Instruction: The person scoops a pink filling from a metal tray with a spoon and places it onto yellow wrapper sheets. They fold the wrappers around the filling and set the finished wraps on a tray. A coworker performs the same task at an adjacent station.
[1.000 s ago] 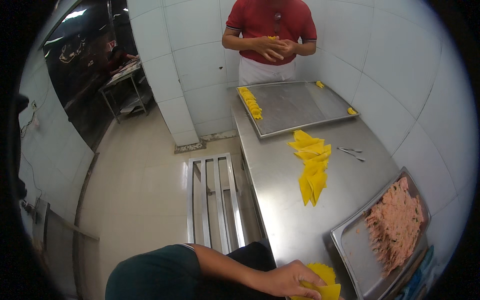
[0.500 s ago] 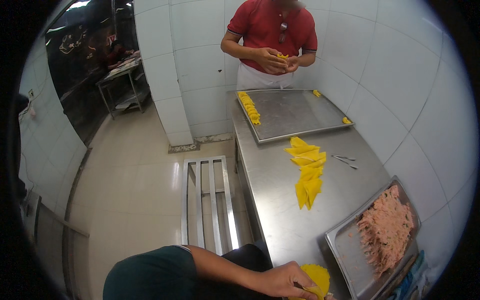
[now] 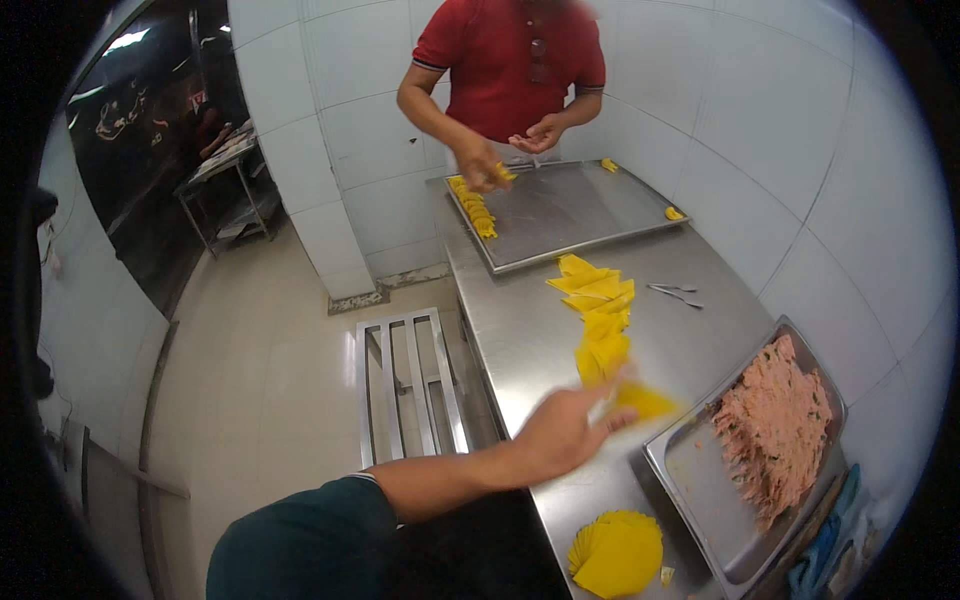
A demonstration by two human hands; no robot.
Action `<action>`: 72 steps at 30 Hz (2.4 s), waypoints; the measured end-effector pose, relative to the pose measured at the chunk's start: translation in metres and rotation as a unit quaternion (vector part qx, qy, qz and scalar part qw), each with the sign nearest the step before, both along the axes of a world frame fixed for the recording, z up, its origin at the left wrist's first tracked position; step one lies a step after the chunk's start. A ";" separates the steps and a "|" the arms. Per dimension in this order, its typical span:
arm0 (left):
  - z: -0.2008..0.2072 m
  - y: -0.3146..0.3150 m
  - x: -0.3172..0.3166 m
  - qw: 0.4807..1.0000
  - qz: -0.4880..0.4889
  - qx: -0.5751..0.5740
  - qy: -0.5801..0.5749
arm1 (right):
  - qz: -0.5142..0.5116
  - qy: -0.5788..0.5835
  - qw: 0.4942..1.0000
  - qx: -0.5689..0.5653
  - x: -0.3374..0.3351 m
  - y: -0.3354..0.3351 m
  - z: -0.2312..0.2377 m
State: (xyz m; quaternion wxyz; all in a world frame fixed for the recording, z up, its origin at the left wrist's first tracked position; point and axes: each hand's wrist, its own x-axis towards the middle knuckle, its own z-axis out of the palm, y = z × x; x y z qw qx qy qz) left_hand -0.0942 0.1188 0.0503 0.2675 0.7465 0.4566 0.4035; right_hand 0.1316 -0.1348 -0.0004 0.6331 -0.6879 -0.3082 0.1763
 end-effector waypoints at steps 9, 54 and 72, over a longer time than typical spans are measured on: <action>-0.041 -0.060 0.037 0.881 -0.470 0.029 0.034 | -0.081 0.089 0.993 0.005 0.023 -0.012 0.003; -0.039 -0.113 0.083 0.844 -0.498 0.097 0.171 | 0.145 -0.020 0.986 -0.080 0.033 -0.041 0.023; -0.036 -0.111 0.076 0.872 -0.449 0.017 0.192 | 0.261 -0.195 0.942 -0.078 -0.002 -0.047 -0.010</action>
